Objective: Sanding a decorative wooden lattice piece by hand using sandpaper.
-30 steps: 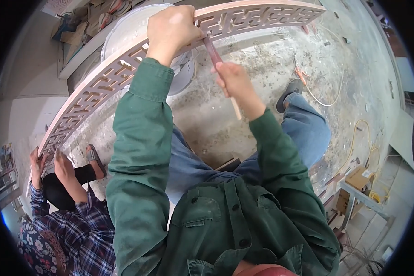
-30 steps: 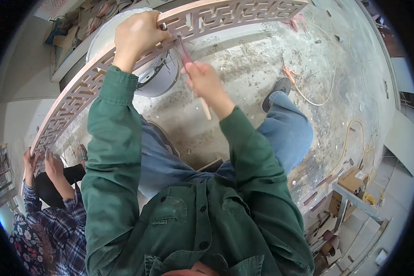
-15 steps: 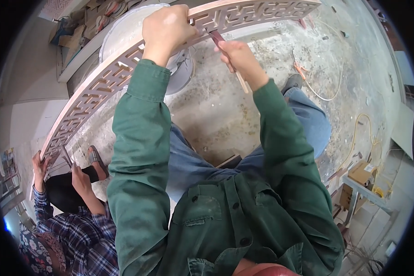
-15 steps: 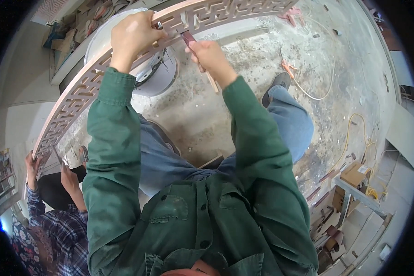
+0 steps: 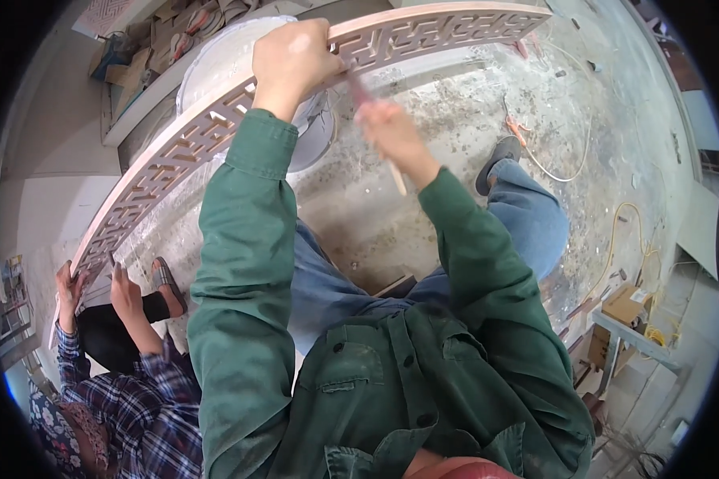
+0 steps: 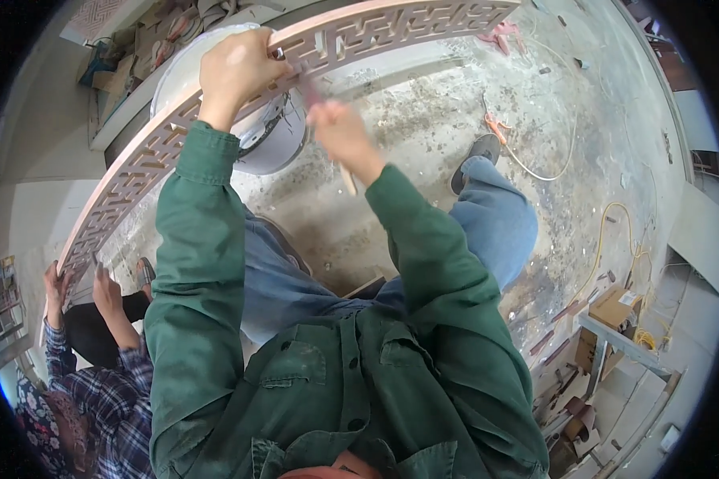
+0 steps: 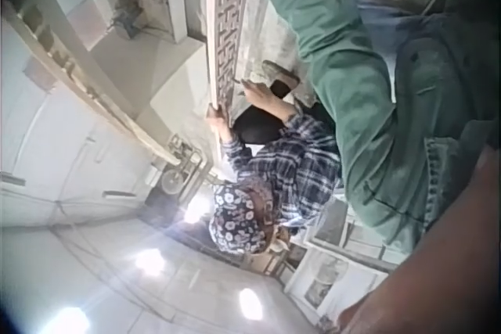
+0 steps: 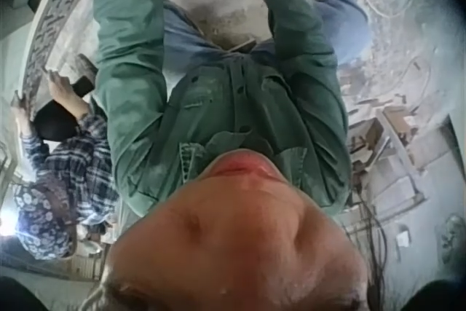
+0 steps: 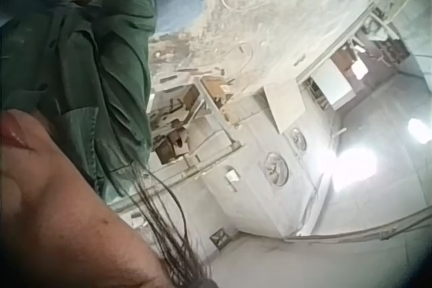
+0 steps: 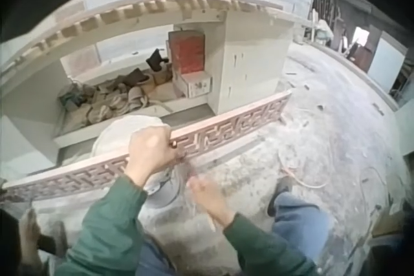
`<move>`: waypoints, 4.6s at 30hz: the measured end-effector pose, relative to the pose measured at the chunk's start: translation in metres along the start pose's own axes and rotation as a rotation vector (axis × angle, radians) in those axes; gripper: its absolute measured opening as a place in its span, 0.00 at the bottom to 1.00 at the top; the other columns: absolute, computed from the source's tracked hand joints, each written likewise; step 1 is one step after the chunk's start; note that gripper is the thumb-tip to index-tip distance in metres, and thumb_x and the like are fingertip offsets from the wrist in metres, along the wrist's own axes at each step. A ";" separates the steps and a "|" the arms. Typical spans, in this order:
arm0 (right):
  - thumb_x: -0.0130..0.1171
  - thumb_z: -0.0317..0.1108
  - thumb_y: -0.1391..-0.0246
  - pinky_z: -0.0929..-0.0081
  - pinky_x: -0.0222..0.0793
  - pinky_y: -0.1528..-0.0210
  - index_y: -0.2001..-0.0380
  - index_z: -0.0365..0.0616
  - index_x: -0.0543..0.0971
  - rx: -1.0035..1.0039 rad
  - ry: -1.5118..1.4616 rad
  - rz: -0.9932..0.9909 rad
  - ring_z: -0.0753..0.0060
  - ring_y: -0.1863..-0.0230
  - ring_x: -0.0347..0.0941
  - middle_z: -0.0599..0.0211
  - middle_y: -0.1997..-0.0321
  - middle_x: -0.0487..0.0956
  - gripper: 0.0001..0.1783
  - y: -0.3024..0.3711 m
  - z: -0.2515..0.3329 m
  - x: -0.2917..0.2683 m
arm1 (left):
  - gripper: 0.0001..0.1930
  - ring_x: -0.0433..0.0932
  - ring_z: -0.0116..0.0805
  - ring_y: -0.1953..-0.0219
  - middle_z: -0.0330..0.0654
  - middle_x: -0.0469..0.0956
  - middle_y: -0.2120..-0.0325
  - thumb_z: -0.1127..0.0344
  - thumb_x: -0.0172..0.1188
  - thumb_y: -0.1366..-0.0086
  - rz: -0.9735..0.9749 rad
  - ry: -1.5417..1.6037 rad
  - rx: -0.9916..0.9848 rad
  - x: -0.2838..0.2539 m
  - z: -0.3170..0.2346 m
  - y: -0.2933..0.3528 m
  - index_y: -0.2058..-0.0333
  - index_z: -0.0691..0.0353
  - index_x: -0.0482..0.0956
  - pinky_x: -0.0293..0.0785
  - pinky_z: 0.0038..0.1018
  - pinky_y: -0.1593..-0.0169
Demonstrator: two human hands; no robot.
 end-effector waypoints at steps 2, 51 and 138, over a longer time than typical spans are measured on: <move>0.52 0.44 0.39 0.80 0.54 0.88 0.71 0.46 0.78 0.092 0.022 0.046 0.83 0.91 0.58 0.77 0.86 0.68 0.14 0.009 -0.004 -0.003 | 0.18 0.80 0.46 0.70 0.44 0.81 0.77 0.50 0.70 0.56 0.045 -0.015 -0.012 0.003 0.001 -0.001 0.73 0.56 0.79 0.73 0.40 0.68; 0.57 0.39 0.46 0.49 0.71 0.57 0.38 0.44 0.63 -0.533 0.846 -0.232 0.36 0.60 0.75 0.38 0.62 0.78 0.33 -0.065 0.112 -0.111 | 0.43 0.79 0.47 0.80 0.48 0.77 0.84 0.53 0.71 0.51 0.144 -0.117 0.165 0.025 -0.046 0.068 0.44 0.79 0.66 0.73 0.34 0.75; 0.55 0.28 0.44 0.62 0.68 0.74 0.41 0.70 0.72 -0.855 1.159 -0.026 0.57 0.75 0.71 0.64 0.73 0.71 0.29 0.000 0.114 -0.054 | 0.18 0.79 0.44 0.76 0.40 0.78 0.81 0.47 0.67 0.48 -0.147 0.104 0.027 -0.020 0.036 0.036 0.73 0.56 0.81 0.73 0.37 0.73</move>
Point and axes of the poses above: each hand's wrist, its own y-axis away from the middle knuckle, its own x-axis out of the palm, z = x × y, the point moved 3 cm from there along -y, towards the middle knuckle
